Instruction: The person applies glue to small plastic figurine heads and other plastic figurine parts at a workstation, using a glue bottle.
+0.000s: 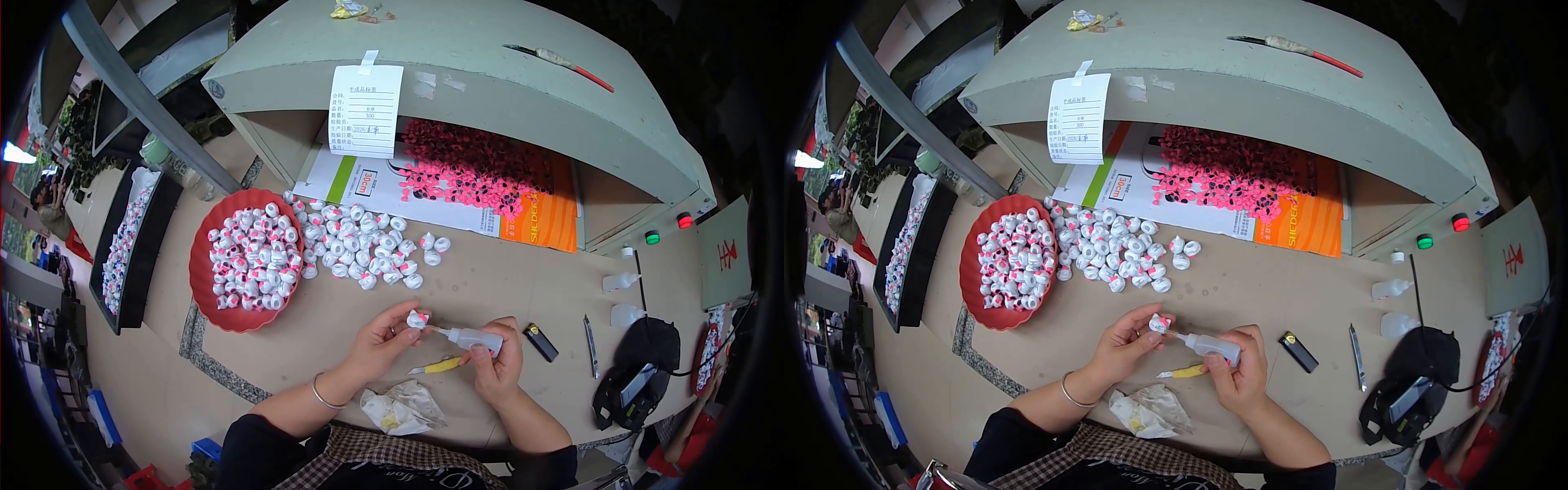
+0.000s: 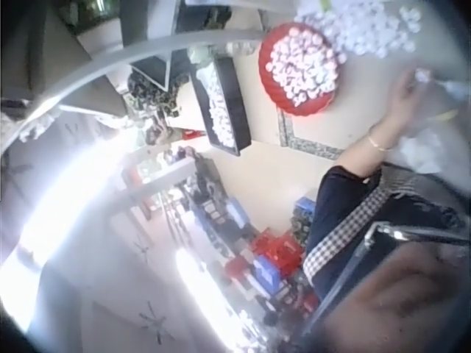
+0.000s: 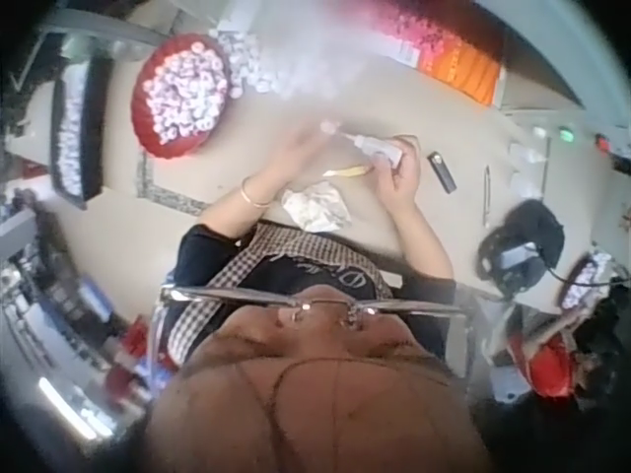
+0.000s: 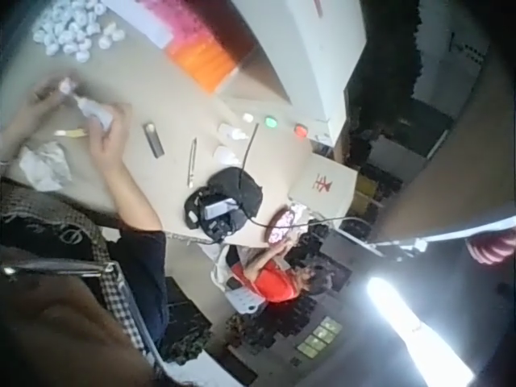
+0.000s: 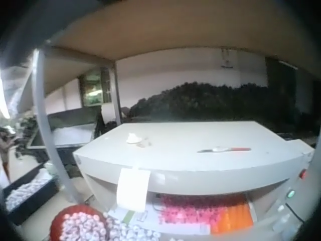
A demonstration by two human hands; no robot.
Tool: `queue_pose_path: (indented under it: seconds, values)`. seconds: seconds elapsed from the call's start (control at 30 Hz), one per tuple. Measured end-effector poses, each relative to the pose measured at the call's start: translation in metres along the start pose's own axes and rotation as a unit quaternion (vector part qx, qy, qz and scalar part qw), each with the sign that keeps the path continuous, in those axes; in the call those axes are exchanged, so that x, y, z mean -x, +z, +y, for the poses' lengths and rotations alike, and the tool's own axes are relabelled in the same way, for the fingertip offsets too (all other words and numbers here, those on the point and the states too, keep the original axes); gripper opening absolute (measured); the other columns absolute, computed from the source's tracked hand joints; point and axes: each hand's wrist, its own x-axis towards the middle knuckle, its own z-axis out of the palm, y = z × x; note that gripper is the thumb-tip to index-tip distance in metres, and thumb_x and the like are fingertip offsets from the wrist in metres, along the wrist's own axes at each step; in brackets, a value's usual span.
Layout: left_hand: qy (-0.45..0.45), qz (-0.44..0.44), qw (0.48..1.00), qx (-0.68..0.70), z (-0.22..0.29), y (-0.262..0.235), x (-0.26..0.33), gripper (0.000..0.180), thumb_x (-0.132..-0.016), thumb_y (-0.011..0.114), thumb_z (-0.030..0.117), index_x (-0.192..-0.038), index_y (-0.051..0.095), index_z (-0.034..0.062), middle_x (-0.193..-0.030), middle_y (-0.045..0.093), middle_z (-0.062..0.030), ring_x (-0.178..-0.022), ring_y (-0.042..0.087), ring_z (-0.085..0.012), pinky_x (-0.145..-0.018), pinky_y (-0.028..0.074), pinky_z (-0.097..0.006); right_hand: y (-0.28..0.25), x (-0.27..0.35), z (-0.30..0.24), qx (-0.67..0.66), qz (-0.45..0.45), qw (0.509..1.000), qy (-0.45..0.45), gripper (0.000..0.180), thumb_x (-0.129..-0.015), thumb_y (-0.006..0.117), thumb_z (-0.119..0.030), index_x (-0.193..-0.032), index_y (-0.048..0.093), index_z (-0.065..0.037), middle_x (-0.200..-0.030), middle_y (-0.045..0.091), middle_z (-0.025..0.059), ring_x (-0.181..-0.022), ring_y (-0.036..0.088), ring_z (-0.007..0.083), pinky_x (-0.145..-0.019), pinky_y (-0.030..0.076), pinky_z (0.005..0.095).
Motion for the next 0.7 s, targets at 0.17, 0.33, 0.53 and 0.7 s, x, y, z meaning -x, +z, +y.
queue_pose_path:
  seconds: [0.17,0.33,0.53,0.7]
  values:
    - [0.008,-0.011,1.0,-0.009,-0.0036,-0.0055,-0.0007,0.04,-0.083,0.047,-0.003,-0.122,0.039,0.0055,-0.117,0.049,-0.0088,-0.097,0.052,-0.0132,-0.076,0.046,-0.024,0.0005,0.002,0.003,0.055,-0.011,0.998,-0.023,0.02,-0.082,0.05,-0.007,-0.095,0.04,0.004,-0.089,0.037,0.013,-0.057,0.053,0.0132,-0.047,0.048,0.0224]
    - [0.001,-0.007,1.0,-0.008,-0.0025,-0.0041,-0.0018,0.039,-0.083,0.047,-0.003,-0.121,0.039,0.0053,-0.116,0.049,-0.0088,-0.097,0.052,-0.0131,-0.076,0.045,-0.024,-0.0008,0.0021,0.0064,0.078,-0.008,0.997,-0.029,0.019,-0.082,0.05,-0.006,-0.095,0.04,0.004,-0.089,0.037,0.0129,-0.055,0.053,0.0128,-0.046,0.047,0.0221]
    - [-0.008,-0.002,1.0,0.001,-0.0002,-0.0043,-0.0008,0.037,-0.083,0.047,-0.004,-0.119,0.04,0.0047,-0.116,0.049,-0.0088,-0.1,0.053,-0.0169,-0.076,0.045,-0.024,0.0012,-0.001,0.0058,0.078,-0.002,0.997,-0.028,0.018,-0.082,0.051,-0.007,-0.093,0.041,0.003,-0.086,0.039,0.0121,-0.052,0.052,0.0118,-0.044,0.045,0.0215]
    - [-0.005,0.002,1.0,0.0,-0.0007,-0.0031,-0.0007,0.036,-0.083,0.047,-0.004,-0.117,0.041,0.0044,-0.115,0.05,-0.009,-0.101,0.053,-0.0184,-0.076,0.045,-0.024,0.0014,-0.0002,0.0032,0.091,0.001,0.996,-0.023,0.017,-0.082,0.051,-0.007,-0.091,0.041,0.002,-0.085,0.04,0.0124,-0.052,0.051,0.011,-0.045,0.044,0.0215]
